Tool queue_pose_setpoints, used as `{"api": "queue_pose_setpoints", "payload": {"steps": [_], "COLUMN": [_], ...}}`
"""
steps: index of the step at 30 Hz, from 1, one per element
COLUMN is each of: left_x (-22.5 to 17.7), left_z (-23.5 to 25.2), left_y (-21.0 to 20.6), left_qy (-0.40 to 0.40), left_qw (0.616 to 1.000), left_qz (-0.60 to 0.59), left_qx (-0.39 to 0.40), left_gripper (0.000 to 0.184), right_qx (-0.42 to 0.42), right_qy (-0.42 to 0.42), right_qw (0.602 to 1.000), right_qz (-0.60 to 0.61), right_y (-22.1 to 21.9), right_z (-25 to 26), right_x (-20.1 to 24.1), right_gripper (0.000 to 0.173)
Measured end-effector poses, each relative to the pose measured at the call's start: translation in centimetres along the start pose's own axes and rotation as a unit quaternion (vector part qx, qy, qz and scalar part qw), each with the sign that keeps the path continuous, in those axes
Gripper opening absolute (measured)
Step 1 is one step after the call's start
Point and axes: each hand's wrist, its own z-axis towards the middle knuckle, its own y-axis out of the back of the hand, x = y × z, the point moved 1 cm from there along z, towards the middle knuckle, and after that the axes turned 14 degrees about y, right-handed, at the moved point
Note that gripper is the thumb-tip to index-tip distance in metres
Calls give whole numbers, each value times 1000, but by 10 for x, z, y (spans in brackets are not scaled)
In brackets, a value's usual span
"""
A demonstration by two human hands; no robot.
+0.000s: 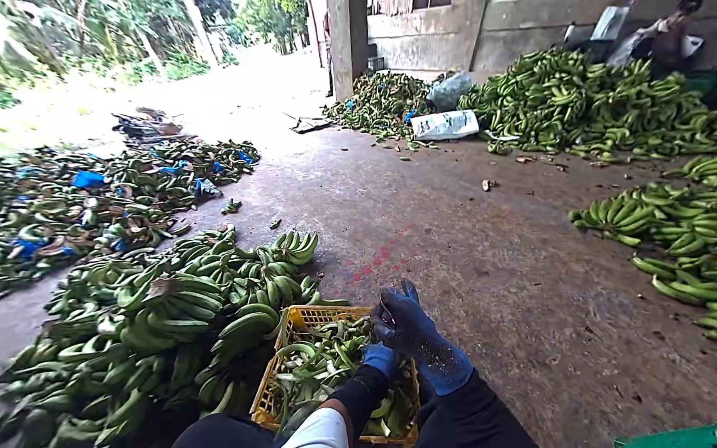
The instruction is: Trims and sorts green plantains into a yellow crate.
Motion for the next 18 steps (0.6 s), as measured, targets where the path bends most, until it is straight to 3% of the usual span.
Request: {"api": "queue_pose_setpoints", "payload": {"steps": [2,4,6,9,12,16,18], "left_x": [-3,-2,3,23,48,85,105], "left_z": [6,1,-10,-5,1,-10,-30], "left_y": [-5,1,13,26,36,51,58], "left_qy": [11,4,26,23,-22,-49,-106], "left_qw": [998,998,1000,975,879,768,712], "left_qz": [63,60,-6,-222,-475,-632,-688], "left_qx": [-22,-25,-13,10,41,90,91], "left_gripper": [69,85,95,90,70,59,54], "right_qx": [8,15,24,24,17,23,25], "right_qy": [-19,-41,-64,-76,-73,-83,-83], "right_qw": [1000,999,998,997,997,996,996], "right_qz": [0,1,4,5,3,11,13], "right_y": [-1,-2,1,4,2,2,3], "right_z": [3,5,6,6,5,5,5], "right_x": [-1,-1,0,2,1,-2,-3], "right_gripper": [27,29,30,31,31,29,31]}}
